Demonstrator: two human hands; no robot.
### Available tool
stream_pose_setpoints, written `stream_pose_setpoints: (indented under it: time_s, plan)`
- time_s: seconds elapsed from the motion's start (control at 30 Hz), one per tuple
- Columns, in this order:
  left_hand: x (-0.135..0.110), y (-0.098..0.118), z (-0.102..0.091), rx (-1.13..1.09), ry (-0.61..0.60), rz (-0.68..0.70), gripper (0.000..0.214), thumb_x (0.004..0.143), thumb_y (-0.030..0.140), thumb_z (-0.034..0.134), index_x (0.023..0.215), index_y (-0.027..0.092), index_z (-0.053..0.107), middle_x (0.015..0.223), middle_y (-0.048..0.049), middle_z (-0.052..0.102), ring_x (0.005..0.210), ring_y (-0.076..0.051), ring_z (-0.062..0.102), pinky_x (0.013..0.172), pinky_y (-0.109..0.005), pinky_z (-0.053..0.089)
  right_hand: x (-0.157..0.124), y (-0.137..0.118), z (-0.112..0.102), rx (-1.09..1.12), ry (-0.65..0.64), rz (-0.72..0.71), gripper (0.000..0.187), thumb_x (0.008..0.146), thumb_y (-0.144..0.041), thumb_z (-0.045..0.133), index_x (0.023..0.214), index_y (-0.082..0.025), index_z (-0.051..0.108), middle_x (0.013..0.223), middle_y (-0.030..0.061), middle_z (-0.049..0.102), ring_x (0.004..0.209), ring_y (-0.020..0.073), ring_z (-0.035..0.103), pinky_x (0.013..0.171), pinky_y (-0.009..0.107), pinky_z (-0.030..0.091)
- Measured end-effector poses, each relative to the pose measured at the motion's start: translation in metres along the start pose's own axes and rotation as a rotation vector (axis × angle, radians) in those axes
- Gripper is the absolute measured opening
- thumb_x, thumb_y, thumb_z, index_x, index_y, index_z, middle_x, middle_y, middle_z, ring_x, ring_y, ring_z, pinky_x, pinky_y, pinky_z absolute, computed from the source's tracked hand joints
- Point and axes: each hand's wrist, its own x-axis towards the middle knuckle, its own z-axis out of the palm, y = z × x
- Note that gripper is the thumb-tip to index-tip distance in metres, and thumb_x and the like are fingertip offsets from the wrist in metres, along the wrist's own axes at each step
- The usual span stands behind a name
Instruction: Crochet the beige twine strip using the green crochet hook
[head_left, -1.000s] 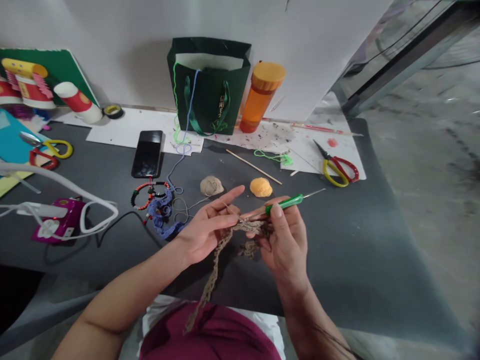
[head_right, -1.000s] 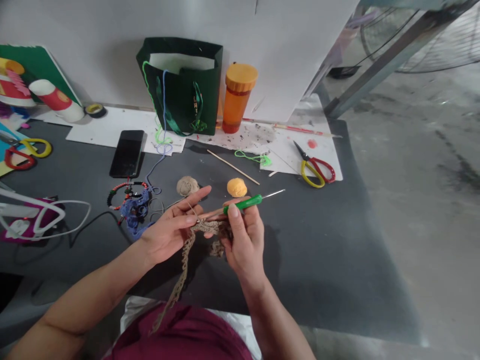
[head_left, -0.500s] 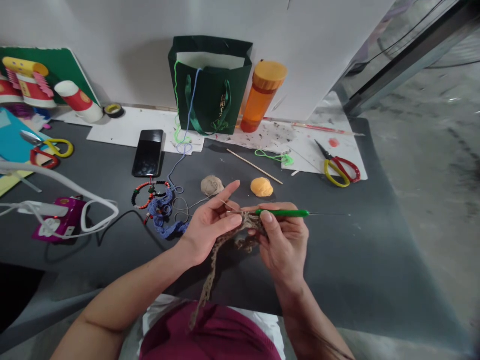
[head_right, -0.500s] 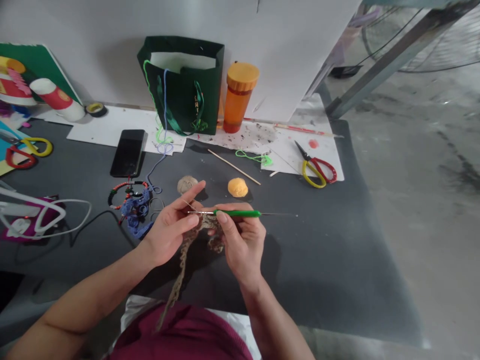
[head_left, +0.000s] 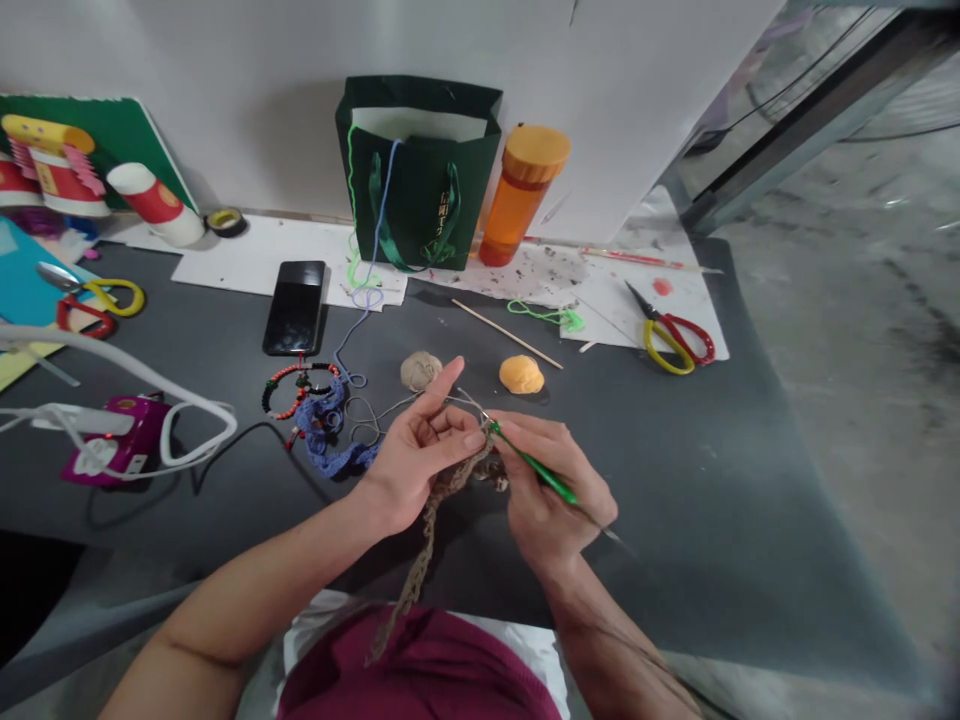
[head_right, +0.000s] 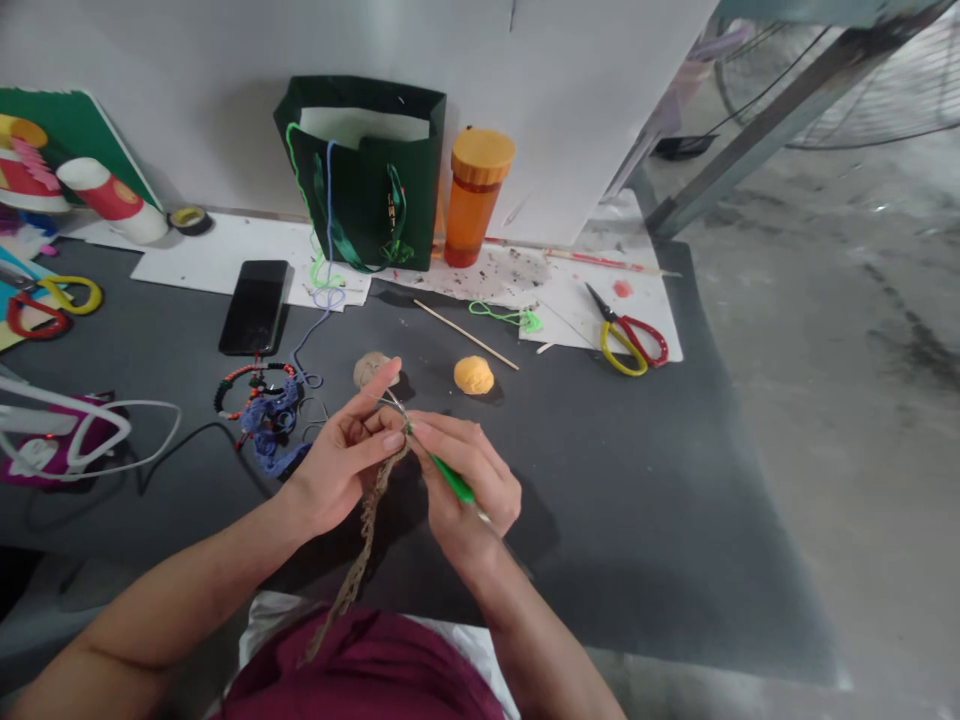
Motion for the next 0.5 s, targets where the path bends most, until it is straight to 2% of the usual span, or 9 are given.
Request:
stream_pose_setpoints:
  time_s: [0.1,0.2,0.33,0.5]
  plan:
    - [-0.0001,0.0028,0.0011,-0.068,-0.029,-0.07,0.087,0.065,0.015,0.092,0.145,0.028,0.059,0.074,0.0061,0.069,0.062,-0.005,0.057,0.065,-0.018,0.045,-0.0021,-0.0003,0.0015,0.126,0.072,0.209,0.016,0.089,-0.013,0.073,0.096,-0.027,0.076,0.089,-0.0005,0.083,0.081,0.0173,0.079,0.076,0.032,0.064]
    - [-0.0005,0.0047,0.0019,-0.078,-0.035,-0.096,0.095,0.066,0.014,0.091,0.152,0.027,0.051,0.075,0.0057,0.071,0.062,-0.005,0.057,0.064,-0.019,0.045,-0.0058,0.0001,0.0002,0.128,0.093,0.339,0.007,0.091,-0.02,0.072,0.095,-0.025,0.074,0.087,0.0,0.081,0.077,0.0168,0.078,0.07,0.03,0.064]
    - [-0.0019,0.0057,0.0024,-0.075,-0.033,-0.108,0.095,0.069,0.013,0.088,0.154,0.025,0.047,0.076,0.0047,0.07,0.062,-0.005,0.056,0.061,-0.018,0.042,-0.0088,0.0004,-0.0041,0.007,0.121,0.369,0.007,0.095,-0.029,0.066,0.097,-0.023,0.07,0.085,0.002,0.076,0.073,0.0179,0.077,0.066,0.03,0.063]
    - [-0.0014,0.006,0.0011,-0.068,-0.054,-0.121,0.081,0.072,0.012,0.083,0.147,0.025,0.057,0.07,0.0059,0.066,0.057,-0.004,0.049,0.058,-0.019,0.039,-0.006,-0.0013,-0.0077,-0.159,0.16,0.333,0.013,0.096,-0.035,0.063,0.094,-0.024,0.069,0.084,0.0026,0.069,0.068,0.0158,0.071,0.061,0.028,0.057]
